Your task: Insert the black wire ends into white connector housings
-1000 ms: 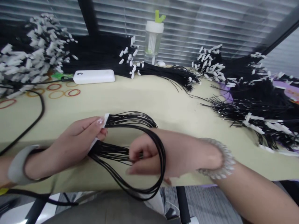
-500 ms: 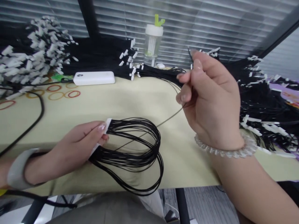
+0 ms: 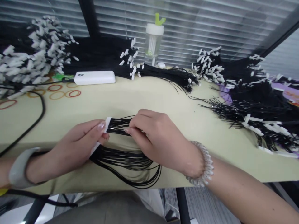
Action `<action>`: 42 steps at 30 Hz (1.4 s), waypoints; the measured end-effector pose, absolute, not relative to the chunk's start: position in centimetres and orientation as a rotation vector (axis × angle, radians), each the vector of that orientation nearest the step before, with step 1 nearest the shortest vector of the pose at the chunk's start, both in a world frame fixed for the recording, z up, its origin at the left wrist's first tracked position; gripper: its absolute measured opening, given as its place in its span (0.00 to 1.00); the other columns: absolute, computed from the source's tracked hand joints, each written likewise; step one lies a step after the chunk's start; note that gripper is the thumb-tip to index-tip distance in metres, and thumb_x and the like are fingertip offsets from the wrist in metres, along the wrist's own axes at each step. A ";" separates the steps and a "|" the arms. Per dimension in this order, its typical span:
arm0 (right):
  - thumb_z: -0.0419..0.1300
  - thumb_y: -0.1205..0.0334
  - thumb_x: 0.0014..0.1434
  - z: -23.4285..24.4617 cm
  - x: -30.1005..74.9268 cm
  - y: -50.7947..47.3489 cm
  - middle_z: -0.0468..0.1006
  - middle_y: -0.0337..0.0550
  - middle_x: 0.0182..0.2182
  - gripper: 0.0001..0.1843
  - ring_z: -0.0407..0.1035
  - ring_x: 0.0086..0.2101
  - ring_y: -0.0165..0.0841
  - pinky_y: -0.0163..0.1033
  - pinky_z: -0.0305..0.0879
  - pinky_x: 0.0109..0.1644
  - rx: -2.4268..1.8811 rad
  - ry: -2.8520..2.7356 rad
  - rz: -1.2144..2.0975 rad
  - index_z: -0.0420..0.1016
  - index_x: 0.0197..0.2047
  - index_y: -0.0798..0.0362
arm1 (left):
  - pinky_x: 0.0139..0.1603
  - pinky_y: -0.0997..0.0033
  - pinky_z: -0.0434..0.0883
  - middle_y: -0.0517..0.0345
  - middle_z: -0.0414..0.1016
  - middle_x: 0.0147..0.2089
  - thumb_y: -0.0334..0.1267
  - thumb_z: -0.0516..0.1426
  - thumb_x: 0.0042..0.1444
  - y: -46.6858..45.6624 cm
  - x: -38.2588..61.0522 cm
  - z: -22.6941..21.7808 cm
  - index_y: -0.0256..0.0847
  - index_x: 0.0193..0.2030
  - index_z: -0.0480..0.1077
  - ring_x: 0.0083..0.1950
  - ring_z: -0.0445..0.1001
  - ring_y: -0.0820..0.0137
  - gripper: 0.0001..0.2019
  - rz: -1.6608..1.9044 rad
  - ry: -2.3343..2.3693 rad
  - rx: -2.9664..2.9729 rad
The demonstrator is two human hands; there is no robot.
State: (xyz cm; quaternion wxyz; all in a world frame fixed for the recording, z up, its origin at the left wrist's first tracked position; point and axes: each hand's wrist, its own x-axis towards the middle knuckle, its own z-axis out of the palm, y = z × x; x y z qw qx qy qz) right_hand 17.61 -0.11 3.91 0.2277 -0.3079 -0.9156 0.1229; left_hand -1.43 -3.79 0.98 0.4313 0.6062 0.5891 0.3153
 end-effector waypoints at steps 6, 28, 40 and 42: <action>0.46 0.64 0.59 3.6 17.4 0.0 0.63 0.39 0.24 0.11 0.56 0.27 0.24 0.31 0.52 0.30 -0.825 -2.589 0.320 0.64 0.28 0.58 | 0.21 0.79 0.59 0.64 0.61 0.20 0.45 0.43 0.57 -3.9 -1.5 0.9 0.40 0.24 0.60 0.22 0.60 0.75 0.16 0.782 1.485 1.612; 0.43 0.66 0.59 2.0 16.5 -0.3 0.64 0.42 0.25 0.13 0.56 0.28 0.25 0.31 0.54 0.31 -0.719 -2.646 0.167 0.66 0.29 0.59 | 0.25 0.77 0.57 0.64 0.60 0.22 0.42 0.42 0.58 -3.9 -1.3 1.3 0.39 0.23 0.58 0.24 0.58 0.75 0.16 0.737 1.434 1.804; 0.52 0.63 0.52 2.7 16.9 -0.3 0.65 0.52 0.46 0.23 0.58 0.46 0.39 0.48 0.53 0.50 -0.770 -2.576 0.063 0.60 0.52 0.57 | 0.27 0.78 0.60 0.65 0.59 0.24 0.42 0.42 0.57 -4.5 -1.0 2.0 0.39 0.24 0.58 0.26 0.58 0.75 0.14 0.774 1.368 1.701; 0.49 0.66 0.54 3.6 17.7 0.6 0.71 0.47 0.37 0.16 0.64 0.37 0.34 0.43 0.59 0.43 -0.959 -2.551 0.416 0.63 0.47 0.55 | 0.24 0.79 0.59 0.66 0.61 0.23 0.41 0.46 0.54 -5.0 -1.3 2.4 0.40 0.26 0.61 0.25 0.59 0.76 0.11 0.647 1.350 1.724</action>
